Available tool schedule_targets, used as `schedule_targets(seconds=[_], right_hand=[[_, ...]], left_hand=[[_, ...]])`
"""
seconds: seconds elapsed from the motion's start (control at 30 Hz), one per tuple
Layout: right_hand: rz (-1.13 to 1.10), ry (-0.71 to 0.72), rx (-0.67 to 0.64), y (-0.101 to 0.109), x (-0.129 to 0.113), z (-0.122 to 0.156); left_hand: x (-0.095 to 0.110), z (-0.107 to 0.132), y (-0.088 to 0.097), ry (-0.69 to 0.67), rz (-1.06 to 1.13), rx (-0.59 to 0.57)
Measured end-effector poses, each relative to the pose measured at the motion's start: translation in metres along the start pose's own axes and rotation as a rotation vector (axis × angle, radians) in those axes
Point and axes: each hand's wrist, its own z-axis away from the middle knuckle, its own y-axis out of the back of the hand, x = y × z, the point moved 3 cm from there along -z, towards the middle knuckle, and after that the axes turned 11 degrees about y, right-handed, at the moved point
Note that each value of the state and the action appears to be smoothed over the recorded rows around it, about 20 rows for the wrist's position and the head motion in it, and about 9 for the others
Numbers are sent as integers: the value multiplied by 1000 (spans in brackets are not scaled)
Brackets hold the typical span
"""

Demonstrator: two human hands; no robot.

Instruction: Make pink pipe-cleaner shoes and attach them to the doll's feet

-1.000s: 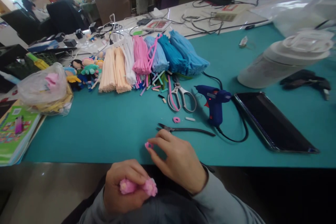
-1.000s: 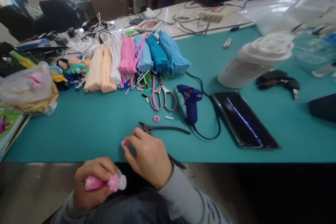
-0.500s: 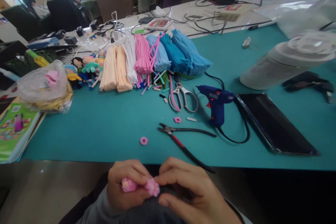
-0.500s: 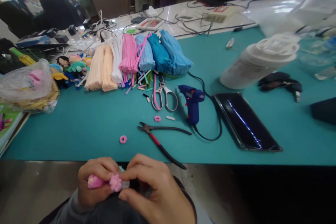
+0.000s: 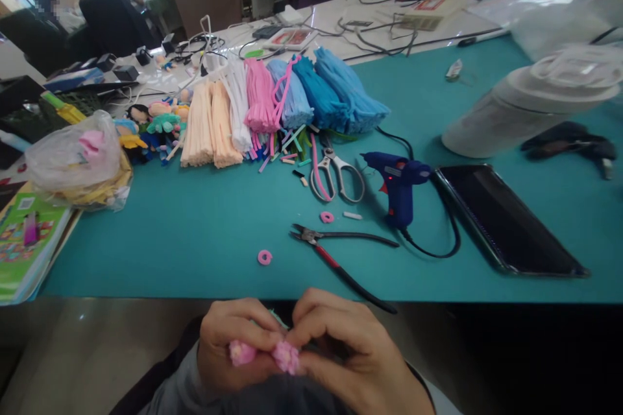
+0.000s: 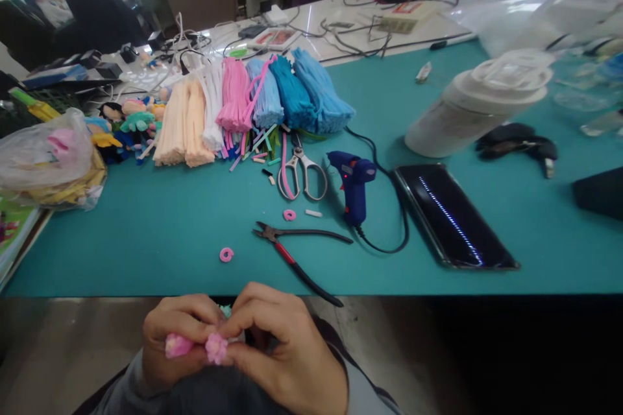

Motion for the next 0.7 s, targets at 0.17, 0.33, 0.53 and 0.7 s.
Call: schedule_targets(seconds=[0.17, 0.33, 0.53, 0.7], right_hand=[[-39, 12, -14, -1, 1, -1], [-61, -11, -16, -2, 2, -2], [-75, -52, -7, -3, 3, -1], [-71, -81, -1, 0, 4, -1]], left_hand=[[0, -2, -3, -12, 8, -1], [2, -3, -6, -34, -25, 50], [0, -2, -9, -9, -39, 172], [1, -3, -9, 13, -62, 160]])
